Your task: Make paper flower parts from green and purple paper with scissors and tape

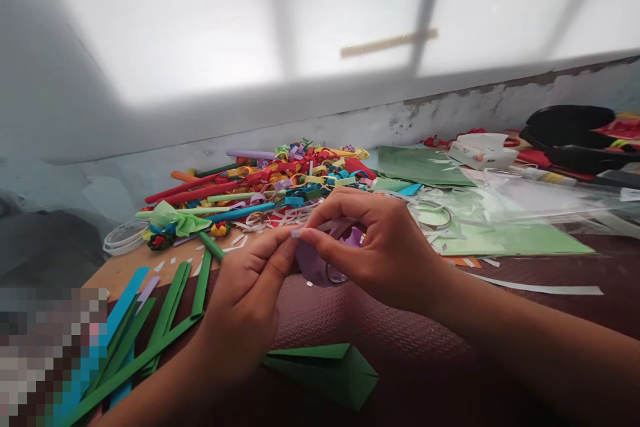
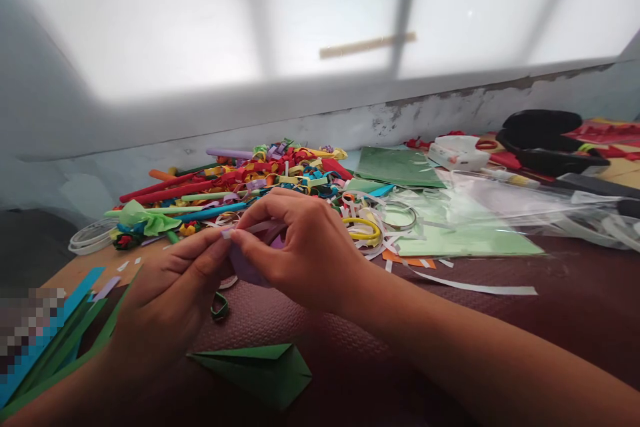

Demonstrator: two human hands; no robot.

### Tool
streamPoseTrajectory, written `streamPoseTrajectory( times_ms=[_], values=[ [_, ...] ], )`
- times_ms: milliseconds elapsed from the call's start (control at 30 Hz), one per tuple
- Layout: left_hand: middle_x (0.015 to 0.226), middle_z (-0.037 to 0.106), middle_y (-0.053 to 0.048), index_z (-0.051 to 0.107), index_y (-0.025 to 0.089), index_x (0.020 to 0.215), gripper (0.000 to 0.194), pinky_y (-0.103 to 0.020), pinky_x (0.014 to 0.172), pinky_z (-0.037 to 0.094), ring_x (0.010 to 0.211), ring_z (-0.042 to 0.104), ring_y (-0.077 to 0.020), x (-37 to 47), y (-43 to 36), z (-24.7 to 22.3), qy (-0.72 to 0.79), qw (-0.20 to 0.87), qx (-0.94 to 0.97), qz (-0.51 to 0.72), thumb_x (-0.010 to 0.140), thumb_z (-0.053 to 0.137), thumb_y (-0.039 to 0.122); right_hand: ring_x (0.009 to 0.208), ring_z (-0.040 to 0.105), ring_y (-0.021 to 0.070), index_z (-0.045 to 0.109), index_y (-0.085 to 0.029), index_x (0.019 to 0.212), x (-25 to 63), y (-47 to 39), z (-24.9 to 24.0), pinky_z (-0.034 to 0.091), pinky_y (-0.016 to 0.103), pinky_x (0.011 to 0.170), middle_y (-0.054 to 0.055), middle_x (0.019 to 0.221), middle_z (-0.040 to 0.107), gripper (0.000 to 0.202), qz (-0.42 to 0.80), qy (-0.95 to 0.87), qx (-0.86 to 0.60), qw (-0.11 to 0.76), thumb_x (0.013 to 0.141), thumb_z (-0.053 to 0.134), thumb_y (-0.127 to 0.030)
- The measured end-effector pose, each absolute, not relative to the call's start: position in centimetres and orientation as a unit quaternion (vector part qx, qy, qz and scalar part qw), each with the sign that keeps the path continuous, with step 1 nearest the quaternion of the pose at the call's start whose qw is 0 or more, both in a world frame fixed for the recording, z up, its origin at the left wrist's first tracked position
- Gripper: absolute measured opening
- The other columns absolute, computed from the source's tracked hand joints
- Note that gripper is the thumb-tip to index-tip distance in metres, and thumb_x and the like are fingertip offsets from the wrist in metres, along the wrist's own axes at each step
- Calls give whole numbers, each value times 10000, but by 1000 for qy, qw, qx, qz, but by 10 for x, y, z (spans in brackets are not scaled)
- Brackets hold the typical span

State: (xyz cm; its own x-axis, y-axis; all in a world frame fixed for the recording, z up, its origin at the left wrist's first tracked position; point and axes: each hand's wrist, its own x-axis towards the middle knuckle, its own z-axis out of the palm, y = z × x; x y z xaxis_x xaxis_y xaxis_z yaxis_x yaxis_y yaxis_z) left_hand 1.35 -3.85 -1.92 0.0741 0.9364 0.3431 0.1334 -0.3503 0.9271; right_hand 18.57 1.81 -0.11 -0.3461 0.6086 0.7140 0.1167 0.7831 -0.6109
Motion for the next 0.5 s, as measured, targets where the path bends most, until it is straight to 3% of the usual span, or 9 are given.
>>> streamPoseTrajectory(
  times_ms=[167, 500],
  values=[
    [1127, 753, 9, 739, 326, 1156, 242, -287, 921, 512, 1079, 675, -194, 17, -38, -17, 418, 389, 631, 526, 987, 575, 379, 691, 614, 99, 733, -171, 800, 185, 19, -2, 455, 235, 631, -9, 783, 699, 84, 227, -788, -242, 519, 844, 727, -242],
    [1064, 759, 26, 751, 341, 1122, 237, -234, 847, 500, 997, 674, -154, 17, -36, -15, 443, 359, 645, 510, 988, 566, 404, 728, 639, 126, 729, -192, 818, 186, 18, -3, 453, 271, 669, -11, 817, 704, 69, 178, -802, -263, 506, 858, 716, -247]
  ],
)
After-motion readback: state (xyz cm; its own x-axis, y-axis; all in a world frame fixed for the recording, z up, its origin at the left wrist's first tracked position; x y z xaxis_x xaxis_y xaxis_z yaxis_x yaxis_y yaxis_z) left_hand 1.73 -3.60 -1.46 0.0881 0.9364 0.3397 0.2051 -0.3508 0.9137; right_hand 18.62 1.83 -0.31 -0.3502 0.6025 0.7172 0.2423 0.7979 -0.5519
